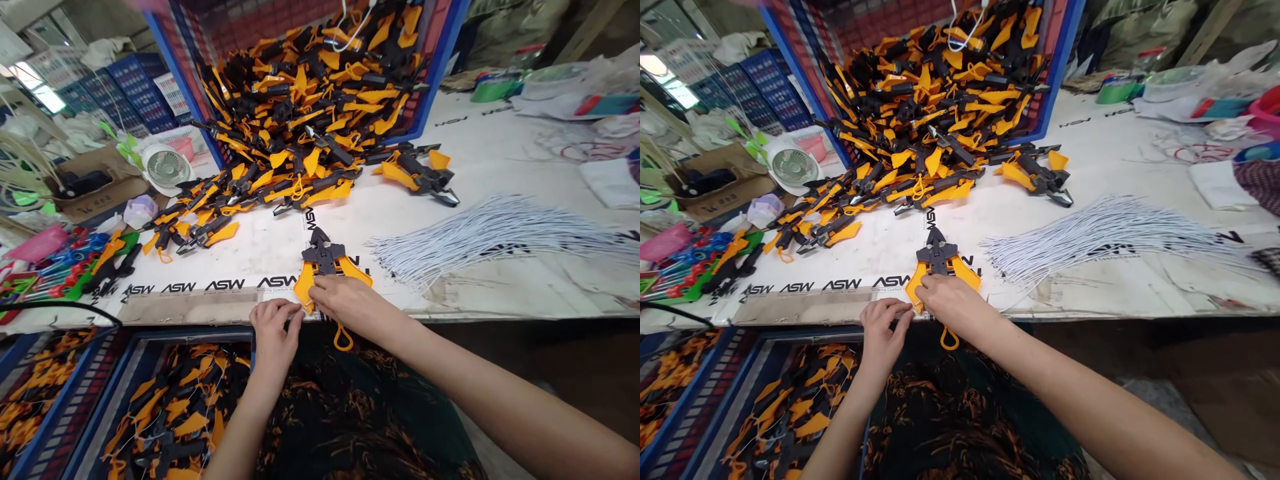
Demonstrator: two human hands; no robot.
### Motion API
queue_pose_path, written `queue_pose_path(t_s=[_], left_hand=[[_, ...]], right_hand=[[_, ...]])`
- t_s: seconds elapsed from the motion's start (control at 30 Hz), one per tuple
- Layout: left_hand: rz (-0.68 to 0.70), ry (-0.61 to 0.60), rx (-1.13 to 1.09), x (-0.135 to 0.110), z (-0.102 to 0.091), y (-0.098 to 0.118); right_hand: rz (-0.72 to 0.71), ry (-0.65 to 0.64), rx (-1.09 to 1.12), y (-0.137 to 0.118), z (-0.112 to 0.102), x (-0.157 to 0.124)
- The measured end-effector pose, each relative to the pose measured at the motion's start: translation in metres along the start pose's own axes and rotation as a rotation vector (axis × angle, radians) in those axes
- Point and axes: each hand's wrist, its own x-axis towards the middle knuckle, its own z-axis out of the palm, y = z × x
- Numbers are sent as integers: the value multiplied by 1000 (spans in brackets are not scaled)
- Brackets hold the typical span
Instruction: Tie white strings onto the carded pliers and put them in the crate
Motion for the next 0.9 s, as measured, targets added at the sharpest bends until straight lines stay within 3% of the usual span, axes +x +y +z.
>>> queue_pose_path(t_s=[0.9], left_hand=[[23, 26, -6, 2, 5, 3]], right_hand=[[-24, -79, -28, 3, -2, 9]])
